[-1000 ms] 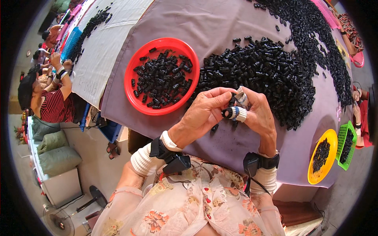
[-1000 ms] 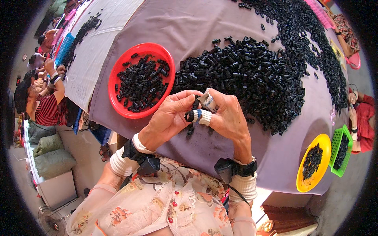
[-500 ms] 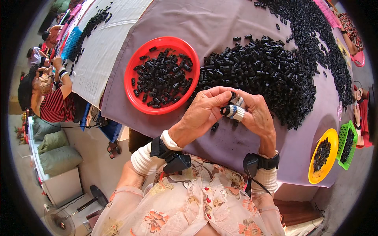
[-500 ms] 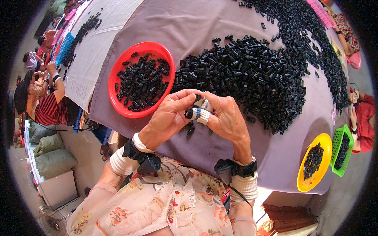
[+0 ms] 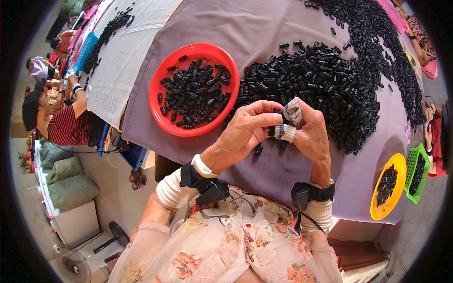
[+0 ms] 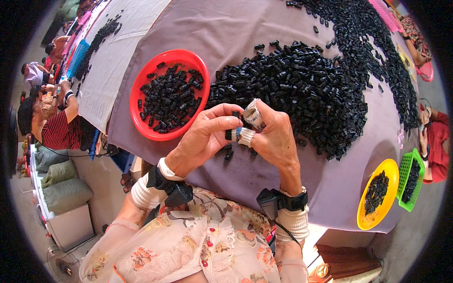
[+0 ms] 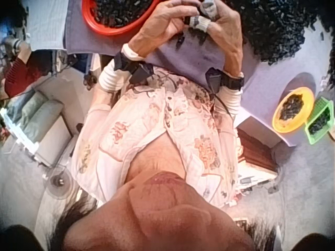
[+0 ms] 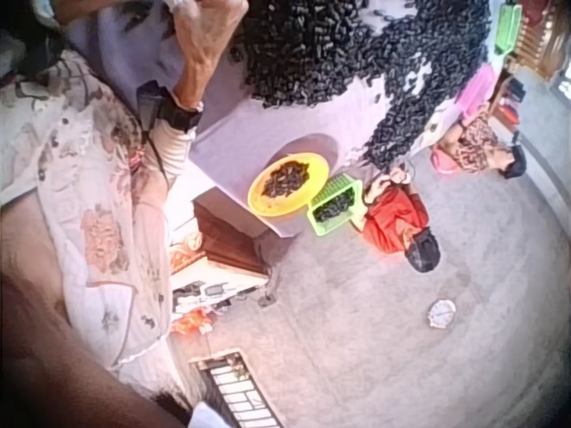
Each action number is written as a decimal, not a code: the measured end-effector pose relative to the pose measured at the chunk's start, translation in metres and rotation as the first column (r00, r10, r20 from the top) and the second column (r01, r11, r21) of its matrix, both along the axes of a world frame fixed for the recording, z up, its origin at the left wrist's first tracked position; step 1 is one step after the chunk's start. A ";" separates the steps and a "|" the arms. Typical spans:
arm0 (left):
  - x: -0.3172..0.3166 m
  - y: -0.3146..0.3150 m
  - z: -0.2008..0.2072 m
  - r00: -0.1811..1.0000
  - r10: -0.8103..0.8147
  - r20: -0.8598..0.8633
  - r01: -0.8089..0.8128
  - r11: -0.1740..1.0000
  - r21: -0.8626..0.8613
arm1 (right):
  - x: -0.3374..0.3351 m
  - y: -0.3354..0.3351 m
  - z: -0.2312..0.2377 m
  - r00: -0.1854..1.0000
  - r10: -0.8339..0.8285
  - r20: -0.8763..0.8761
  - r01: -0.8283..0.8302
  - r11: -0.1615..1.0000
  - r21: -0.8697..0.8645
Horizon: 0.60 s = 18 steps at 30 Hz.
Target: The person picks up a black plastic toggle and a white and blue fabric sleeve by hand, fits them together, and places the assembled unit onto the table. They repeat this process, handling the components one at a time and occasionally moving piles of toggles aside.
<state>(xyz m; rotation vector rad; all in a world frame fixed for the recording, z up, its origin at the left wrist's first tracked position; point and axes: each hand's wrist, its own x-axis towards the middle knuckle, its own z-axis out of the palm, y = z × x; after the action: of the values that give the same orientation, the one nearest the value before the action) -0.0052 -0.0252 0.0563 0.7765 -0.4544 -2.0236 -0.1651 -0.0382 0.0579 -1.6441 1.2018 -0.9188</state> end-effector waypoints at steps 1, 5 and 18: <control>0.001 -0.001 -0.001 1.000 -0.006 0.030 0.006 1.000 0.000 | 0.000 0.000 -0.001 1.000 0.007 0.013 -0.007 1.000 0.003; 0.002 -0.002 -0.005 0.999 0.003 0.043 -0.003 1.000 0.012 | 0.000 0.000 -0.002 1.000 0.023 -0.004 -0.023 1.000 -0.020; 0.002 -0.001 -0.003 1.000 0.009 -0.014 -0.008 1.000 0.019 | -0.002 -0.001 -0.004 1.000 -0.019 0.013 0.019 0.999 0.033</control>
<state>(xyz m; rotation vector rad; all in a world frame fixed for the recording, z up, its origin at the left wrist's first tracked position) -0.0036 -0.0258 0.0535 0.7740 -0.4235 -2.0271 -0.1671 -0.0389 0.0542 -1.6004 1.2191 -0.9154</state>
